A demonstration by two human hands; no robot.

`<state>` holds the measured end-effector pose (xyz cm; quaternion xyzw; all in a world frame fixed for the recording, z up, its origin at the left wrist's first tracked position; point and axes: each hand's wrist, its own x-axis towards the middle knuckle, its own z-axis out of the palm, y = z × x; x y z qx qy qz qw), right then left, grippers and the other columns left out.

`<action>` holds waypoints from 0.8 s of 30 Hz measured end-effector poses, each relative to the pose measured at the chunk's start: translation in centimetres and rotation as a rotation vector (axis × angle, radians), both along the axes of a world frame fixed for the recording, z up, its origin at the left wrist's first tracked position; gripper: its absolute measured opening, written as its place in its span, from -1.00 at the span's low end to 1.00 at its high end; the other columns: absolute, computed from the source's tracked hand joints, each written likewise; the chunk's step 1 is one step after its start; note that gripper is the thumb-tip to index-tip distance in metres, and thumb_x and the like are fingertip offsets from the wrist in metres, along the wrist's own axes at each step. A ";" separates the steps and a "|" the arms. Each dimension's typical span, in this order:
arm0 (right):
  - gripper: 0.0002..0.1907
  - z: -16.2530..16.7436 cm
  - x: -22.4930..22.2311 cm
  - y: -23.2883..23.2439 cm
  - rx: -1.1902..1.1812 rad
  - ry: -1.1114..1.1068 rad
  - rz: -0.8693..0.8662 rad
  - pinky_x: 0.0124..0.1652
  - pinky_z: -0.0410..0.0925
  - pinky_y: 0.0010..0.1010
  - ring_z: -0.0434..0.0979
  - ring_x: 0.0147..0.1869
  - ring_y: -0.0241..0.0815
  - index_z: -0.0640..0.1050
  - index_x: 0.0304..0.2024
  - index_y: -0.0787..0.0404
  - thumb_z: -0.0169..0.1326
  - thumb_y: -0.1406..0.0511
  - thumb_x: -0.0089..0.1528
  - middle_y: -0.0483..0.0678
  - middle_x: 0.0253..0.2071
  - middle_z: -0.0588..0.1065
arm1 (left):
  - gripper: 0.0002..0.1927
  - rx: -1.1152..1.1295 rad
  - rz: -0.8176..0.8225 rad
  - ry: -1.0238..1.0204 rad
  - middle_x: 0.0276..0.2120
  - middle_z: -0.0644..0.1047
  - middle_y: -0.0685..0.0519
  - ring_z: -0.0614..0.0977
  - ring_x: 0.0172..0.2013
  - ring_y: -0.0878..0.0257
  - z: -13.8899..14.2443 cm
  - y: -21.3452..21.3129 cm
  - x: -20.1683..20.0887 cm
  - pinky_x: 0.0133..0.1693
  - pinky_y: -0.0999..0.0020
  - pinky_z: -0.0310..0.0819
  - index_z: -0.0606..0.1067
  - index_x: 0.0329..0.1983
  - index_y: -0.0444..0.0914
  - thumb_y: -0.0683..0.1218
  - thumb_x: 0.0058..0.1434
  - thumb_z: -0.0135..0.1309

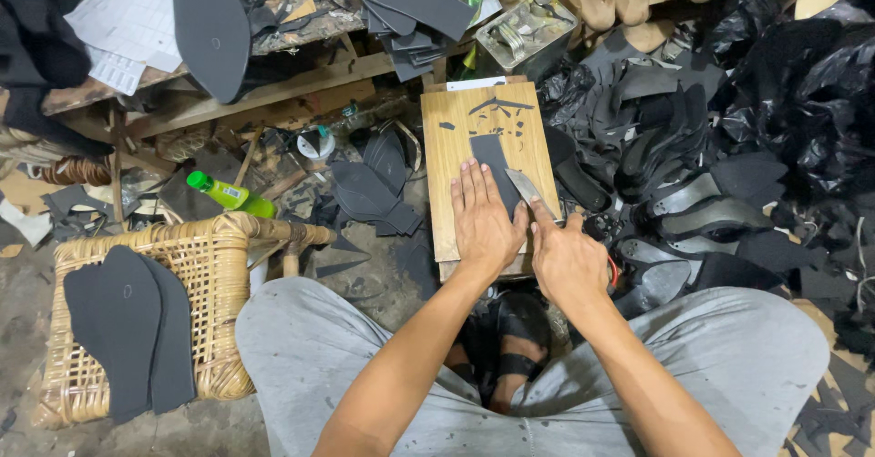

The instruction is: The person sits on the floor and uses a knife to trim the edges of black shoe insoles placed on a small wooden board. They repeatedly cut along the perimeter, flip the insole, and place the finished piece into a nearby wicker basket.

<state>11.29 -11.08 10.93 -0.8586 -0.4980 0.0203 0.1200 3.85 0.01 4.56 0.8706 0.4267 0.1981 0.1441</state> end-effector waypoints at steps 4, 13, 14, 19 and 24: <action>-0.53 0.2 -0.1 0.3 -0.015 0.027 -0.004 -0.35 0.49 -0.01 0.61 -0.36 0.32 0.44 0.33 0.00 -0.10 0.14 0.37 0.46 -0.11 0.47 | -0.06 -0.002 -0.006 0.000 0.45 0.07 -0.45 0.00 0.49 -0.18 -0.2 0.1 0.1 0.45 -0.03 -0.32 0.09 0.41 -0.62 0.19 0.23 -0.02; -0.51 0.1 0.0 1.0 -0.044 0.024 -0.002 -0.36 0.47 0.02 0.61 -0.36 0.32 0.43 0.34 0.00 -0.09 0.15 0.36 0.43 -0.16 0.46 | -0.07 -0.017 -0.007 -0.035 0.45 0.08 -0.44 0.02 0.49 -0.17 -0.6 0.2 0.0 0.45 -0.01 -0.31 0.09 0.41 -0.62 0.18 0.24 0.00; -0.51 0.0 0.0 1.1 -0.043 0.031 0.001 -0.36 0.48 0.02 0.61 -0.36 0.31 0.43 0.34 0.01 -0.10 0.15 0.36 0.42 -0.16 0.46 | -0.07 -0.017 -0.007 -0.045 0.45 0.08 -0.44 0.02 0.49 -0.17 -0.6 0.2 0.0 0.46 -0.01 -0.30 0.09 0.41 -0.62 0.17 0.24 0.00; -0.52 -0.3 0.0 1.2 -0.037 0.038 0.003 -0.35 0.48 -0.01 0.61 -0.37 0.30 0.43 0.35 0.03 -0.10 0.17 0.37 0.41 -0.17 0.45 | -0.08 -0.016 -0.015 -0.049 0.44 0.08 -0.45 0.02 0.49 -0.19 -0.5 0.3 0.0 0.46 -0.01 -0.29 0.09 0.40 -0.63 0.16 0.24 0.00; -0.49 -0.4 -0.2 1.4 -0.003 0.043 0.011 -0.34 0.47 0.00 0.60 -0.35 0.30 0.44 0.33 0.06 -0.07 0.22 0.32 0.35 -0.22 0.44 | -0.07 -0.021 -0.028 -0.053 0.44 0.08 -0.48 0.02 0.49 -0.21 -0.4 0.3 0.0 0.45 -0.01 -0.29 0.08 0.40 -0.65 0.15 0.23 0.02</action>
